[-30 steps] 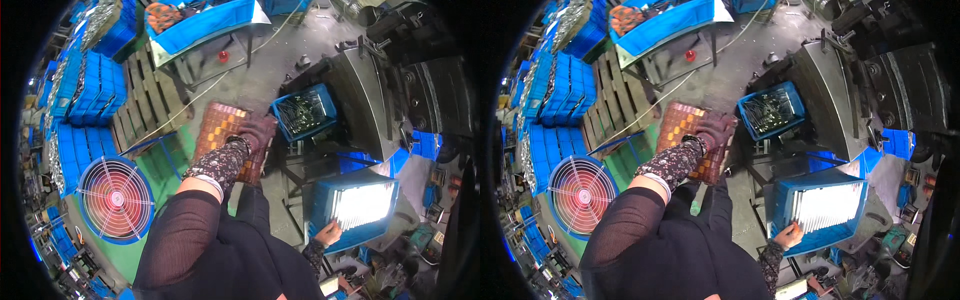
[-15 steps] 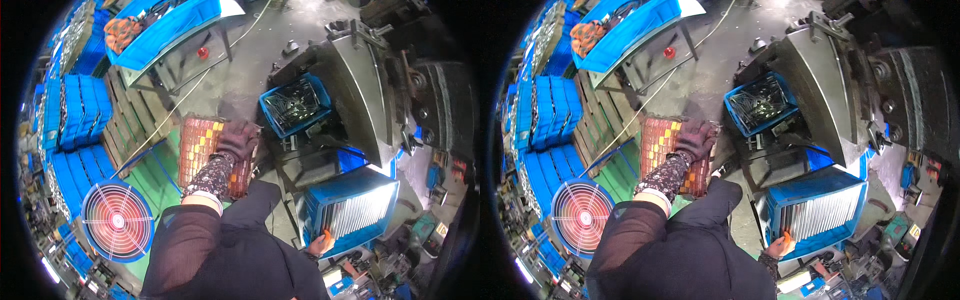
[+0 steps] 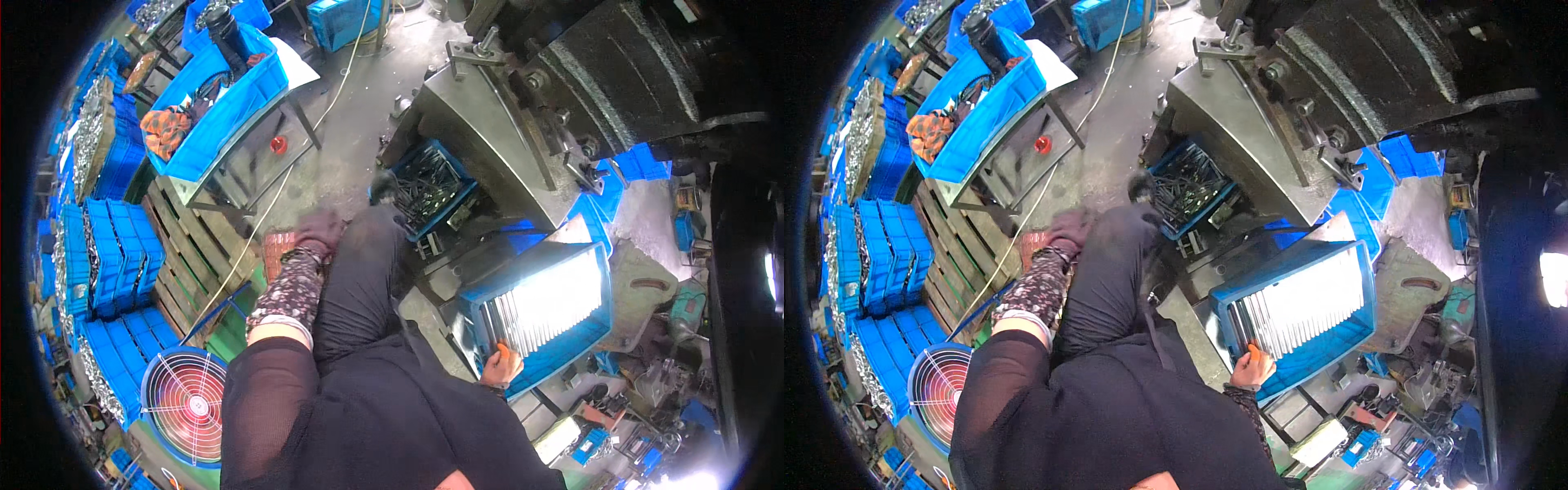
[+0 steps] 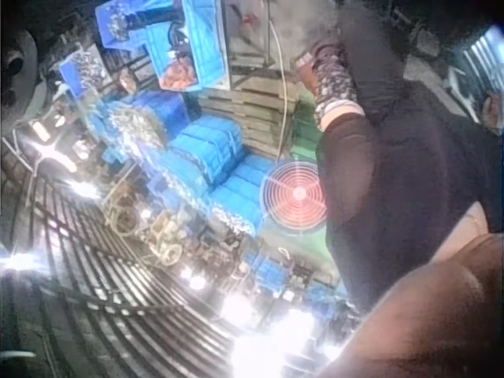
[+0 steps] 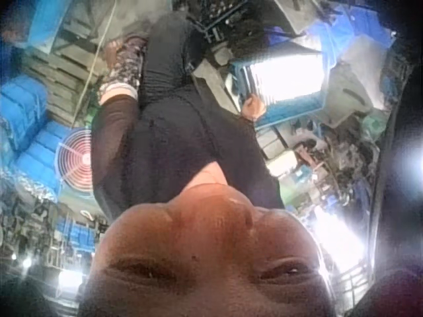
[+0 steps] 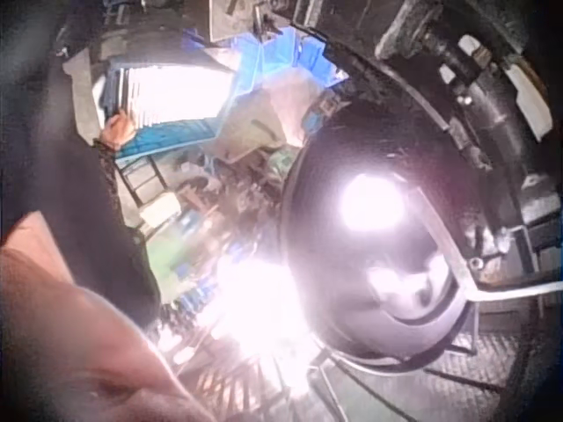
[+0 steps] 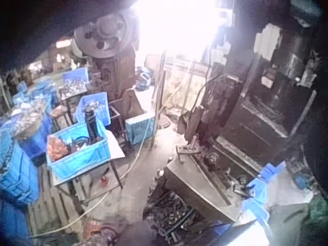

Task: Inserting metal rods into a press machine and pulling a lever to process each part.

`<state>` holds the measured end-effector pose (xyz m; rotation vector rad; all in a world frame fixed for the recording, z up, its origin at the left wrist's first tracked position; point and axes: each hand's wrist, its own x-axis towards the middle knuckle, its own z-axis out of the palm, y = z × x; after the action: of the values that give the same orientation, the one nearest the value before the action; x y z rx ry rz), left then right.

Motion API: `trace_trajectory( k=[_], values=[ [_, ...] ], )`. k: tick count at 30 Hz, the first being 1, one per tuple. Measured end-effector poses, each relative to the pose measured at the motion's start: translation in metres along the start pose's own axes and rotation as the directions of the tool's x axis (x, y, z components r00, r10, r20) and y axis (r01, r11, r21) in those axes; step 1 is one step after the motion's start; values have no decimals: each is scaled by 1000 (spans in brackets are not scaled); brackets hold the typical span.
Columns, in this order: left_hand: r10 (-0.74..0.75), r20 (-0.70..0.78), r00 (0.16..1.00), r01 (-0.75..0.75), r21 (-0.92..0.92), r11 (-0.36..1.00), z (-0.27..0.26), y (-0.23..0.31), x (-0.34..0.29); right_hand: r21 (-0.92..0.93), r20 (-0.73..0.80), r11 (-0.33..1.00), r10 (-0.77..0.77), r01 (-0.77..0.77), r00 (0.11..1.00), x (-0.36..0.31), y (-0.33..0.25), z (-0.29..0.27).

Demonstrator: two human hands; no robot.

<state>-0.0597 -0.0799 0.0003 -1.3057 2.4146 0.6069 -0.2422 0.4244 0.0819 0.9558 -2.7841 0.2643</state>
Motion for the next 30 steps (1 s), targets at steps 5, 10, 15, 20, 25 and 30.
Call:
trace_trajectory(
  k=[5, 10, 15, 20, 25, 30],
  values=[
    [-460, -159, 874, 405, -286, 868, 5, -106, -29, -36, 42, 999, 5, -3, 999, -10, 15, 9],
    [-606, 135, 784, 489, -736, 468, 80, -177, -34, -152, -57, 988, -28, 19, 998, -8, 25, 21],
    [-640, 492, 590, 781, -150, 606, 86, -203, -23, -167, 50, 984, -53, 61, 997, 37, -16, 23],
    [-514, 631, 581, 738, -143, 659, 59, -190, -3, -152, 172, 970, -162, 188, 972, 129, -111, 40],
    [-437, 739, 512, 756, -147, 638, 38, -181, 20, -32, 392, 866, -449, 499, 803, 239, -188, 51],
    [-378, 783, 495, 736, -145, 662, 21, -180, 50, -37, 630, 950, -218, 310, 745, 304, -250, 43]
  ],
)
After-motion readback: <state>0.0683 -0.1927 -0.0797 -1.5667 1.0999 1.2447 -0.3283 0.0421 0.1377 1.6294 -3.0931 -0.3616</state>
